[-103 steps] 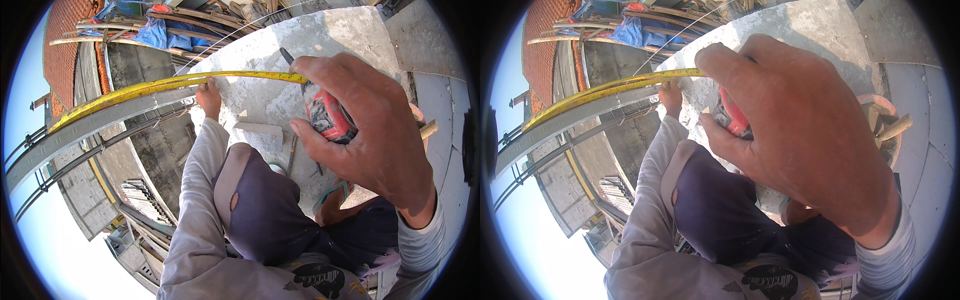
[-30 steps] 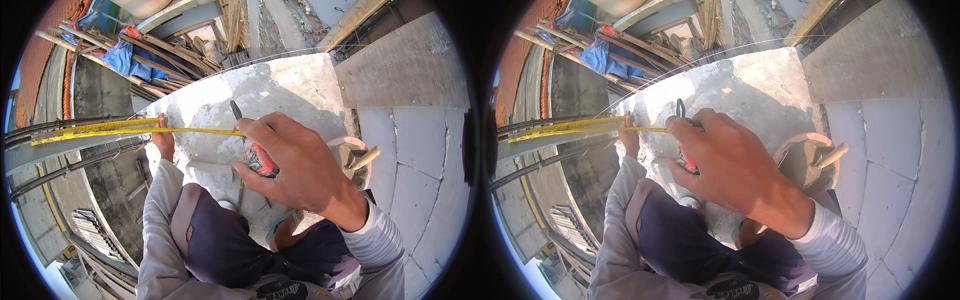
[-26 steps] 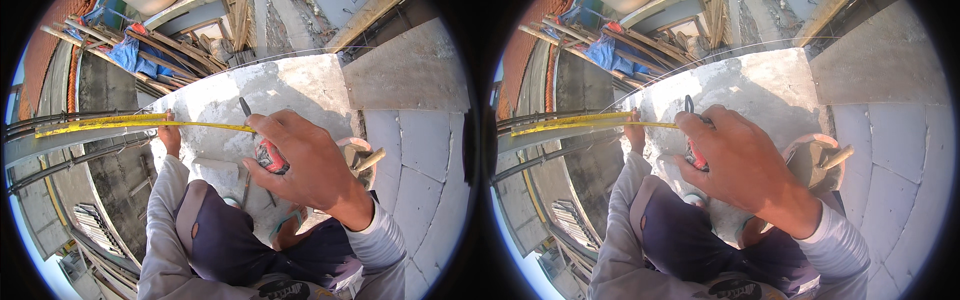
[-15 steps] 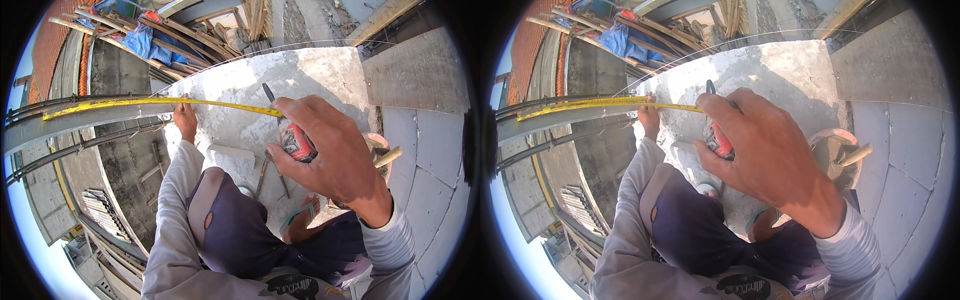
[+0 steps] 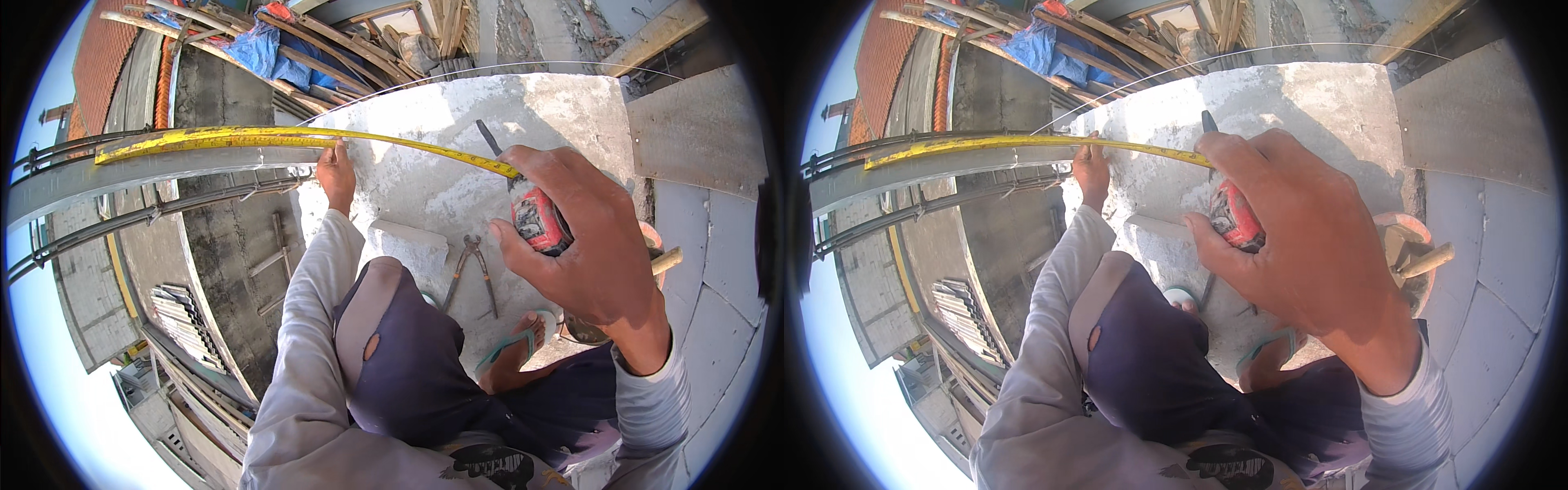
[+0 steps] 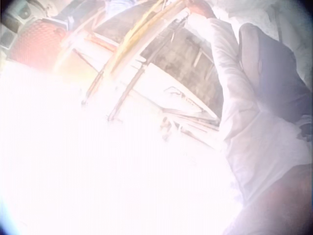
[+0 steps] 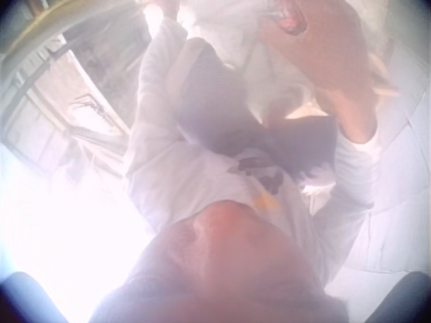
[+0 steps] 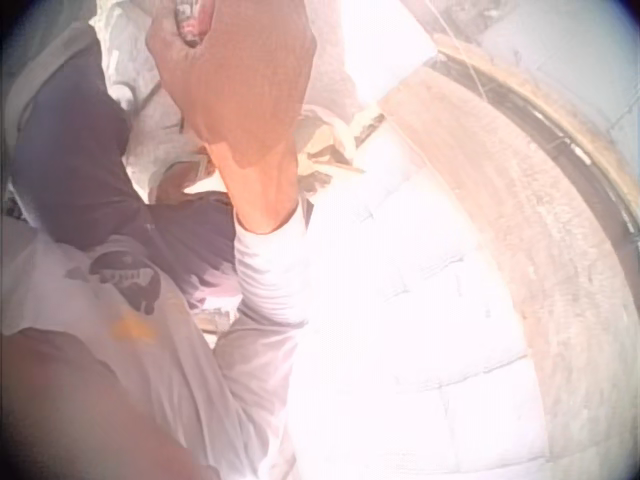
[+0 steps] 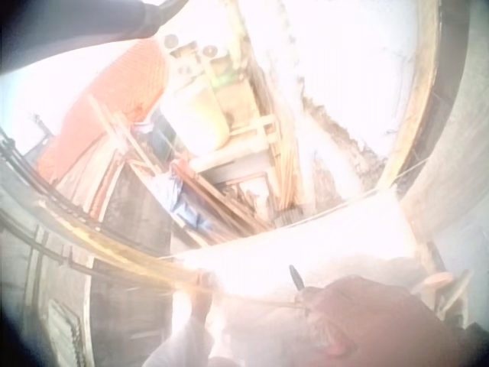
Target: The person secures a thin wire to a metal scaffolding pole using pliers, then measures the pole with a tape measure. The person is working on a rooftop construction site.
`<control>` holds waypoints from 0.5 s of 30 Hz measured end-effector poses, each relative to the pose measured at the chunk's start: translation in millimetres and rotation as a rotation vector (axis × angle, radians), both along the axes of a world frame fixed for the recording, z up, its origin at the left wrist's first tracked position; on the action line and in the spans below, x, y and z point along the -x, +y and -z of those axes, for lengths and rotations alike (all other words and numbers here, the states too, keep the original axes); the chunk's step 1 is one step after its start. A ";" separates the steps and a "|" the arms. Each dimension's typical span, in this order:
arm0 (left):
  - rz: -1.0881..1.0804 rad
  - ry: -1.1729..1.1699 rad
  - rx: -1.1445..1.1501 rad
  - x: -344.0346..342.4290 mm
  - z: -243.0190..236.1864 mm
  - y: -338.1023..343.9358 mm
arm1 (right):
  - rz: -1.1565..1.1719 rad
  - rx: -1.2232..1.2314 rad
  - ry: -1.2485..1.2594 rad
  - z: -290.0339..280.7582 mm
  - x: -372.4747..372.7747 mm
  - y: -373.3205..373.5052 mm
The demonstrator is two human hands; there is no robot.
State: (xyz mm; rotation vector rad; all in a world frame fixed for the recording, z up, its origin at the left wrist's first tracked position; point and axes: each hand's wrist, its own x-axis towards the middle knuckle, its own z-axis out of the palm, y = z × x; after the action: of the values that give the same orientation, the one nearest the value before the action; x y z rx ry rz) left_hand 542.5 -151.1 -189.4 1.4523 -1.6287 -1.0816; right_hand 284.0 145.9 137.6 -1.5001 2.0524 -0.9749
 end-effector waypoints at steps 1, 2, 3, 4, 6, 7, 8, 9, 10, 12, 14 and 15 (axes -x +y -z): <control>-0.001 -0.043 0.062 -5.7 4.4 -6.7 | 0.002 0.007 -0.017 -0.6 -1.6 -0.6; 0.004 -0.069 0.085 -2.5 6.2 -4.6 | 0.009 0.002 -0.017 0.2 -0.8 0.5; 0.011 -0.059 0.082 -1.3 6.4 -3.9 | 0.013 -0.001 -0.018 1.0 -0.6 0.5; 0.016 -0.050 0.080 -1.1 5.9 -3.6 | 0.009 -0.002 -0.015 2.0 -0.5 0.5; 0.024 -0.062 0.042 -0.6 5.2 -2.9 | 0.006 -0.003 -0.003 2.6 0.2 2.0; 0.028 -0.069 0.034 0.5 5.1 -2.6 | 0.004 0.000 0.004 3.0 0.7 2.4; 0.023 -0.083 0.054 -1.4 6.7 -4.6 | -0.003 0.003 0.006 3.0 0.7 2.0; 0.021 -0.096 0.061 -4.2 7.8 -6.2 | -0.010 0.005 0.009 2.8 0.7 1.7; 0.018 -0.110 0.069 -7.0 8.9 -8.0 | -0.017 0.004 0.011 2.5 0.7 1.5; 0.020 -0.116 0.052 -4.7 6.7 -5.4 | -0.022 -0.012 0.019 3.4 1.4 1.8; 0.016 -0.090 0.038 -1.4 3.4 -2.2 | -0.024 -0.023 0.028 3.5 2.1 2.2; 0.012 -0.078 0.029 0.5 1.0 -0.5 | -0.024 -0.026 0.032 3.3 2.7 2.9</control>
State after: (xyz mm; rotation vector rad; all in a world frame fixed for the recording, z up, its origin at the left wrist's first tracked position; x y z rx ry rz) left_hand 541.9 -151.6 -190.4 1.4840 -1.7023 -1.0155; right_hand 281.3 148.8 134.3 -1.5325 2.0569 -0.9169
